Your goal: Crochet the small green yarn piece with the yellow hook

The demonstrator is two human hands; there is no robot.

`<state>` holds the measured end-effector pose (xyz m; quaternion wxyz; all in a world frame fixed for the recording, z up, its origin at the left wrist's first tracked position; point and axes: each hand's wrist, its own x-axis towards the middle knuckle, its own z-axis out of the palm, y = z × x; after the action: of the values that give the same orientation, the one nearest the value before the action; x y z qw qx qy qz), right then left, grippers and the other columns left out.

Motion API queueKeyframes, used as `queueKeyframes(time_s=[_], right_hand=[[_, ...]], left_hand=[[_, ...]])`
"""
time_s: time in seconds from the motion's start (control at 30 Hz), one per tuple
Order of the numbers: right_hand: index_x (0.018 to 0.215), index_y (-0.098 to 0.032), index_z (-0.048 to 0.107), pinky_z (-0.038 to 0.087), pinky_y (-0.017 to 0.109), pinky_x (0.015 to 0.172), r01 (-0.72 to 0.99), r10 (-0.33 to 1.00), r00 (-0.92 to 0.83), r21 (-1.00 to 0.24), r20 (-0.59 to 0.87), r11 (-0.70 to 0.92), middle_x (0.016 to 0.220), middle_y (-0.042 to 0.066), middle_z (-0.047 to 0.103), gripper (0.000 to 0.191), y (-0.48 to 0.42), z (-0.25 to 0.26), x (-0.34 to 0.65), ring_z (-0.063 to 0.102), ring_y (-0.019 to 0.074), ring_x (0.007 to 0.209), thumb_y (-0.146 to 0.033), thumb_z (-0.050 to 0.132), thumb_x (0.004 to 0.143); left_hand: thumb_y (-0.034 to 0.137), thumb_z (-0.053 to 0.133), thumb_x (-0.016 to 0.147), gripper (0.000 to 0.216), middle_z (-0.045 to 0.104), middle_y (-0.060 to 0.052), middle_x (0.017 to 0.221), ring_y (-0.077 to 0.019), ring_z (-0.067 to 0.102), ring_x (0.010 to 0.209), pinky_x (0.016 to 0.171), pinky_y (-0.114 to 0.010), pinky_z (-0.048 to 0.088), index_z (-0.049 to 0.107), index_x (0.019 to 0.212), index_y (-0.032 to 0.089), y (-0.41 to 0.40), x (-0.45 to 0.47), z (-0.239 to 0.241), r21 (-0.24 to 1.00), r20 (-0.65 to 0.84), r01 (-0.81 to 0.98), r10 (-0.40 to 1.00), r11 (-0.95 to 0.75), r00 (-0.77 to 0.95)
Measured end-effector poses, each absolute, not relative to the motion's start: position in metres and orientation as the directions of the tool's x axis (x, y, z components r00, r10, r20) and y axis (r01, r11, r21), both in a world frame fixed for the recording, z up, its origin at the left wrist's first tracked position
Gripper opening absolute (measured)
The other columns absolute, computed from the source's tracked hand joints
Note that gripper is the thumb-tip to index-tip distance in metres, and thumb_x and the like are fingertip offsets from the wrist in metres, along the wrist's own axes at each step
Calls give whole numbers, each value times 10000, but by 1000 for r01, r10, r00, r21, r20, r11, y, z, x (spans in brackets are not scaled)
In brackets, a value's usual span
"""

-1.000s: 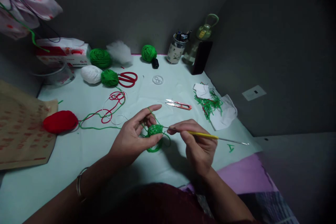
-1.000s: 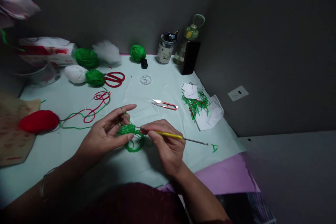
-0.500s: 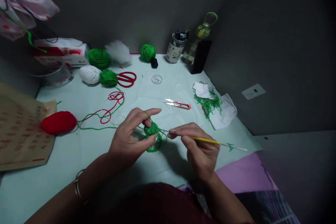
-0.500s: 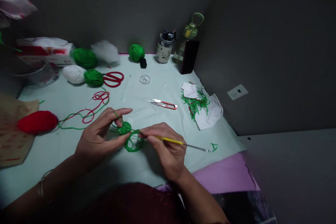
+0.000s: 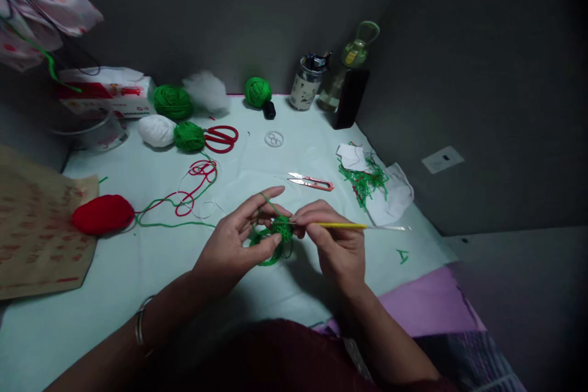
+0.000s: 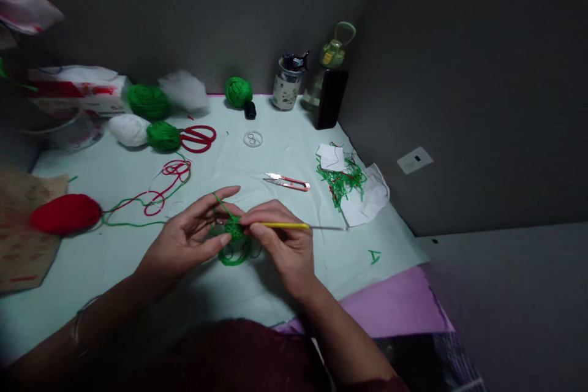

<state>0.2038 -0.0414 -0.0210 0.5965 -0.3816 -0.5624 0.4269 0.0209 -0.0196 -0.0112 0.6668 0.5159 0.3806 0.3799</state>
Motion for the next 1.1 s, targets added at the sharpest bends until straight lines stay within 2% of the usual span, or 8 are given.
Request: queueKeyframes(time_s=[0.07, 0.13, 0.4, 0.6, 0.77, 0.87, 1.0, 1.1], right_hand=[[991, -280, 789, 579, 320, 817, 36, 917, 24, -917, 398, 397, 975, 29, 749, 165, -41, -19, 201, 691, 165, 945, -198, 656, 938], [1019, -296, 786, 573, 337, 855, 56, 908, 39, -908, 416, 414, 1003, 22, 758, 195, -42, -19, 198, 692, 173, 990, -185, 643, 946], [1016, -304, 781, 570, 349, 812, -83, 913, 80, -910, 401, 407, 957, 3, 781, 186, -39, -27, 195, 699, 176, 925, -204, 638, 952], [999, -294, 785, 562, 316, 694, -126, 921, 74, -913, 382, 389, 972, 14, 756, 162, -37, -28, 198, 681, 160, 840, -234, 643, 950], [976, -273, 790, 545, 310, 688, -171, 928, 79, -912, 364, 372, 936, 24, 745, 146, -37, -28, 199, 672, 155, 811, -236, 652, 944], [956, -271, 787, 531, 286, 685, -236, 948, 82, -919, 306, 317, 895, 14, 741, 137, -36, -26, 202, 655, 132, 759, -253, 651, 948], [900, -248, 781, 515, 233, 631, -363, 985, 78, -916, 152, 170, 811, 3, 730, 124, -35, -22, 206, 633, 98, 672, -279, 667, 937], [893, -252, 775, 502, 216, 604, -420, 990, 62, -896, 128, 142, 760, -10, 706, 118, -36, -20, 205, 617, 92, 651, -292, 672, 935]], left_hand=[[169, 685, 849, 601, 678, -52, 1161, -202, 632, 1134, 1084, -374, 457, 540, 1424, 265, -20, 21, -14, 963, -137, -149, 884, 225, 447], [185, 686, 865, 592, 667, -52, 1176, -209, 616, 1161, 1100, -381, 435, 537, 1431, 273, -19, 20, -16, 954, -134, -180, 877, 240, 461], [268, 654, 918, 504, 671, -55, 1123, -228, 622, 1096, 998, -371, 447, 569, 1414, 279, -18, 20, -17, 900, -139, -291, 847, 325, 513], [291, 616, 936, 491, 649, -41, 1078, -191, 666, 915, 913, -340, 482, 565, 1424, 278, -18, 22, -17, 770, -232, -433, 838, 468, 494], [302, 600, 946, 458, 652, -40, 1021, -170, 663, 848, 860, -313, 506, 588, 1402, 263, -16, 23, -19, 743, -232, -461, 833, 485, 502], [276, 588, 945, 422, 645, -31, 943, -159, 634, 804, 814, -308, 513, 619, 1365, 253, -15, 23, -19, 749, -234, -453, 833, 483, 501], [270, 598, 941, 349, 615, -12, 856, -134, 590, 749, 759, -270, 499, 686, 1275, 217, -14, 21, -13, 758, -235, -432, 823, 489, 518], [303, 606, 964, 332, 627, -7, 909, -123, 603, 806, 813, -254, 493, 690, 1282, 259, -14, 20, -10, 770, -229, -411, 813, 488, 535]])
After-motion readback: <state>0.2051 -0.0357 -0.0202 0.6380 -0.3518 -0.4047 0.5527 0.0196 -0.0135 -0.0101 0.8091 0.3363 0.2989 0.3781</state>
